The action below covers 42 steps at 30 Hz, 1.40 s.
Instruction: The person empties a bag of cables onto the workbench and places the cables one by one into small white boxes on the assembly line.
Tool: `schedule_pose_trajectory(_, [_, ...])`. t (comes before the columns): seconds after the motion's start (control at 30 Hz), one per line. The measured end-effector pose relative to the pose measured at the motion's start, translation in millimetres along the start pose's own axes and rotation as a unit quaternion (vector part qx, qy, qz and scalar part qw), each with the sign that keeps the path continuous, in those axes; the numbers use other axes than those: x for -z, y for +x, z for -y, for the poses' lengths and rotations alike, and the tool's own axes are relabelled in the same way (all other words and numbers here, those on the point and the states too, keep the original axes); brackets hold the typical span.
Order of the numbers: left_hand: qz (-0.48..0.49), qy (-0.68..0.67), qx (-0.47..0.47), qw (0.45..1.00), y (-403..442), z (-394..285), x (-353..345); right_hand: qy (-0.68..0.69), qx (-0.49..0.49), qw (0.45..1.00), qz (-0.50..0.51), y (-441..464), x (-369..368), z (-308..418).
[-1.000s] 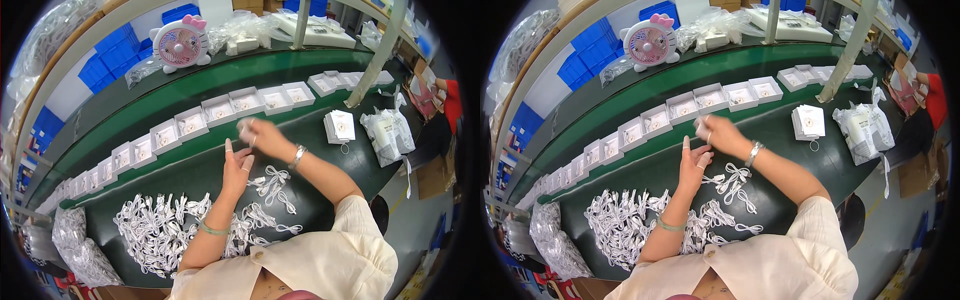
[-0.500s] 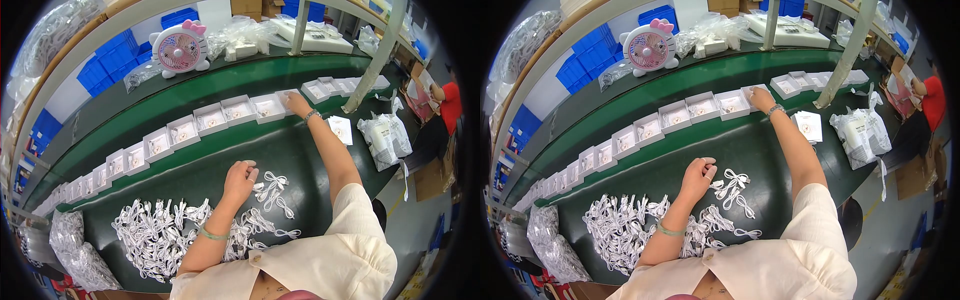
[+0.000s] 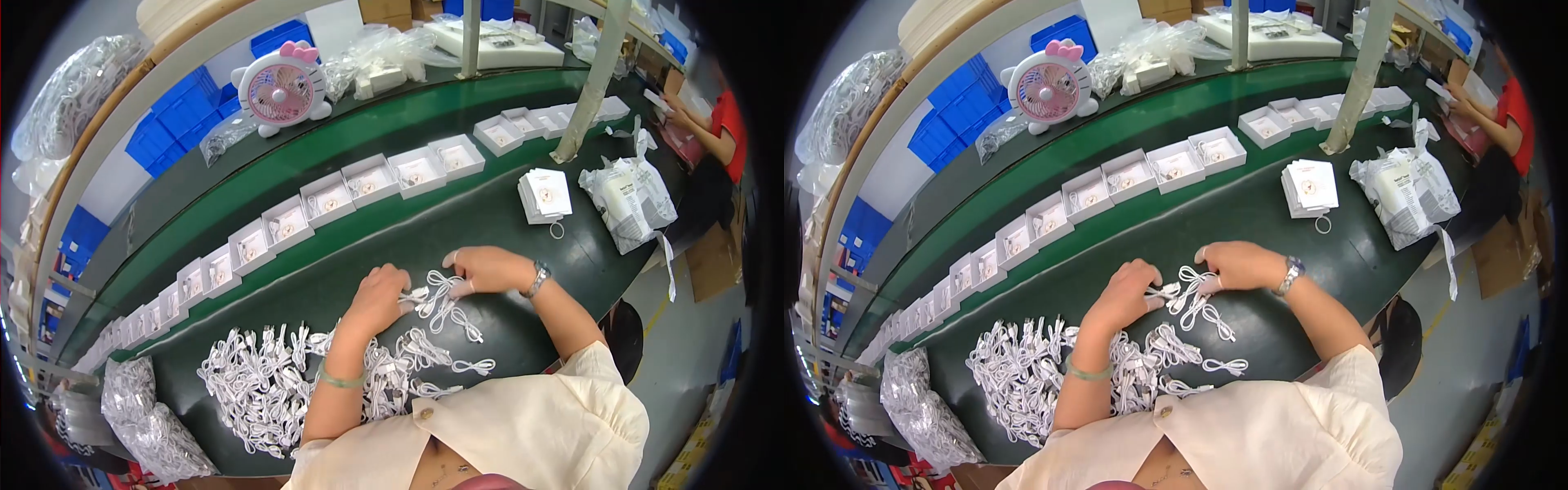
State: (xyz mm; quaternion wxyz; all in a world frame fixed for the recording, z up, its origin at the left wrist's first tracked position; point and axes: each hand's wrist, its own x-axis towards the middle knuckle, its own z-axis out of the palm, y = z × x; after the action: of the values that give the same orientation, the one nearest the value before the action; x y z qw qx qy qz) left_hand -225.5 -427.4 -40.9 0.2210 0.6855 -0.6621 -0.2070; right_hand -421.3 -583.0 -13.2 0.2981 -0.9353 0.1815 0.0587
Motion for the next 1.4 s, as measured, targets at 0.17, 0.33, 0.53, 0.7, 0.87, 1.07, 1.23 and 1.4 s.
schedule_pose_trajectory(0.17, [-0.045,0.022,0.010,0.999,13,5,-9,0.007,0.078,0.986,-0.145,12,-43,-11])
schedule_pose_trajectory(0.33, [-0.073,-0.147,0.148,0.975,17,13,-4,0.237,-0.010,0.958,-0.164,27,-40,-25])
schedule_pose_trajectory(0.53, [-0.082,-0.432,0.143,0.887,23,27,-7,0.371,-0.030,0.908,-0.192,36,-32,-36])
schedule_pose_trajectory(0.7, [-0.095,-0.531,0.153,0.828,27,26,-16,0.292,0.006,0.912,-0.289,52,5,-60])
schedule_pose_trajectory(0.87, [-0.106,-0.557,0.166,0.807,24,26,-16,0.040,-0.061,0.903,-0.423,85,76,-117])
schedule_pose_trajectory(1.07, [-0.122,-0.535,0.176,0.817,30,30,-23,-0.042,-0.162,0.894,-0.415,131,106,-174])
schedule_pose_trajectory(1.23, [-0.138,-0.526,0.182,0.819,31,35,-27,-0.101,-0.170,0.892,-0.407,165,91,-197])
schedule_pose_trajectory(1.4, [-0.146,-0.531,0.166,0.818,34,35,-31,-0.091,-0.082,0.943,-0.310,171,77,-195])
